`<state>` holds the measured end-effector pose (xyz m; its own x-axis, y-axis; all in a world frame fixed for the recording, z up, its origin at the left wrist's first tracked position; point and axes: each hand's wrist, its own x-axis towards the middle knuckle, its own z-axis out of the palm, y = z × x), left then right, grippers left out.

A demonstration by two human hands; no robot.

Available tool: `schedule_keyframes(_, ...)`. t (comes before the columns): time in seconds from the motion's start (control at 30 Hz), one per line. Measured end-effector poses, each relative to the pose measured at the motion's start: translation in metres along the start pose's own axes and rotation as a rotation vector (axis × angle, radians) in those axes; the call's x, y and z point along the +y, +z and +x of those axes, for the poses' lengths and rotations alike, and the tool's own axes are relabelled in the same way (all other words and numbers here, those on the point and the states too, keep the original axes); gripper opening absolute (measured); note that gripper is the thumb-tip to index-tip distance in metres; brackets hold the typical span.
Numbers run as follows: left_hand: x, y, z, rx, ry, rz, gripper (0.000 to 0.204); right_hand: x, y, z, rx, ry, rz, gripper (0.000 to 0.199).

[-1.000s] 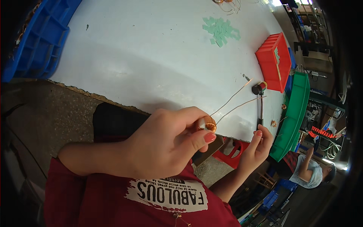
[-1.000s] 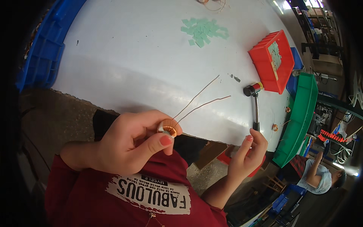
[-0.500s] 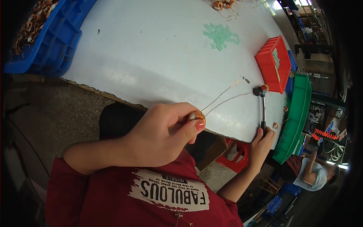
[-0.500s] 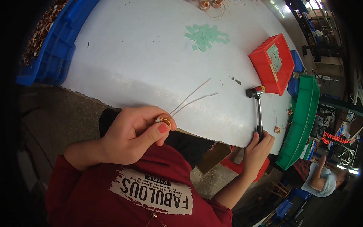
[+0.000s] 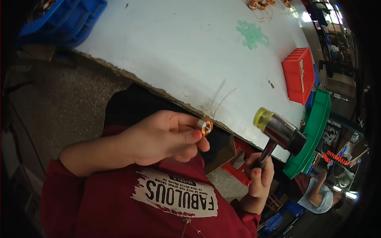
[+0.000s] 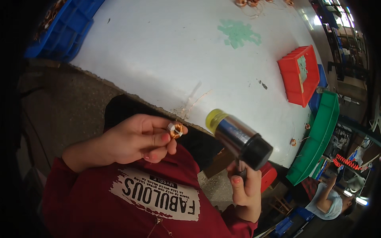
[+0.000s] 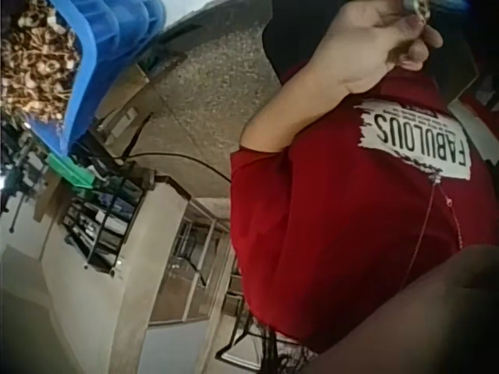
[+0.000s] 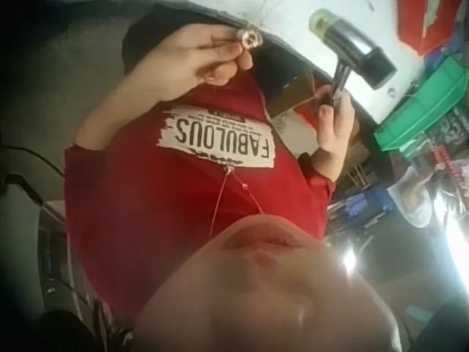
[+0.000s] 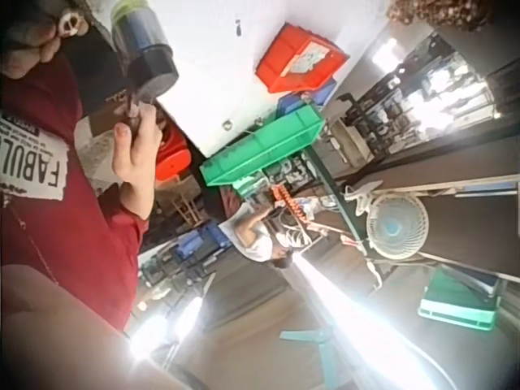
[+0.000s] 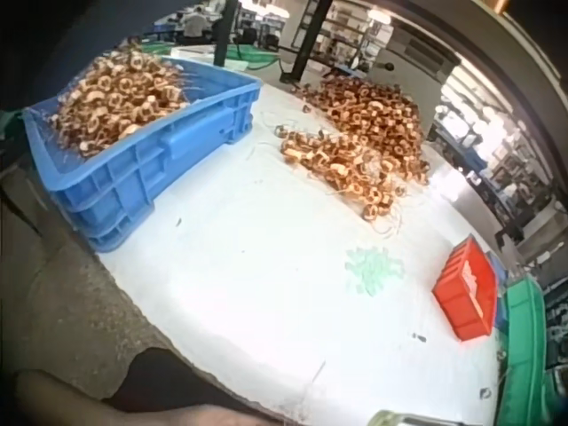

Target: Assembling small copper induction coils by threading wires and using a hammer to secure components.

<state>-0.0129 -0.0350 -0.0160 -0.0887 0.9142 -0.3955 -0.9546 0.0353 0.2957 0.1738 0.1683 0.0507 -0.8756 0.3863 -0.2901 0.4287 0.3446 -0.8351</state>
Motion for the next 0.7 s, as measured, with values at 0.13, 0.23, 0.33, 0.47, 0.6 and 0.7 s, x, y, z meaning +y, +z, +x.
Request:
schedule_keyframes(0.13, -0.018, -0.019, 0.006, -0.085, 0.066, -0.295, 0.016, -0.002, 0.001, 0.011, -0.125, -0.053, -0.252, 0.039)
schedule_keyframes(0.23, -0.027, -0.031, 0.015, -0.153, 0.113, -0.440, 0.016, -0.005, 0.001, 0.016, -0.181, -0.065, -0.384, 0.035)
schedule_keyframes(0.33, -0.033, -0.037, 0.025, -0.266, 0.168, -0.558, 0.015, -0.007, -0.001, 0.022, -0.201, -0.043, -0.515, 0.025)
schedule_keyframes(0.47, -0.030, -0.035, 0.028, -0.237, 0.150, -0.560, 0.015, -0.008, 0.002, 0.029, -0.179, -0.078, -0.595, 0.035)
schedule_keyframes(0.6, -0.029, -0.032, 0.029, -0.230, 0.146, -0.578, 0.015, -0.001, -0.004, 0.030, -0.136, -0.205, -0.620, 0.037)
schedule_keyframes(0.7, -0.028, -0.030, 0.029, -0.232, 0.142, -0.594, 0.014, 0.005, -0.009, 0.027, -0.097, -0.314, -0.611, 0.034)
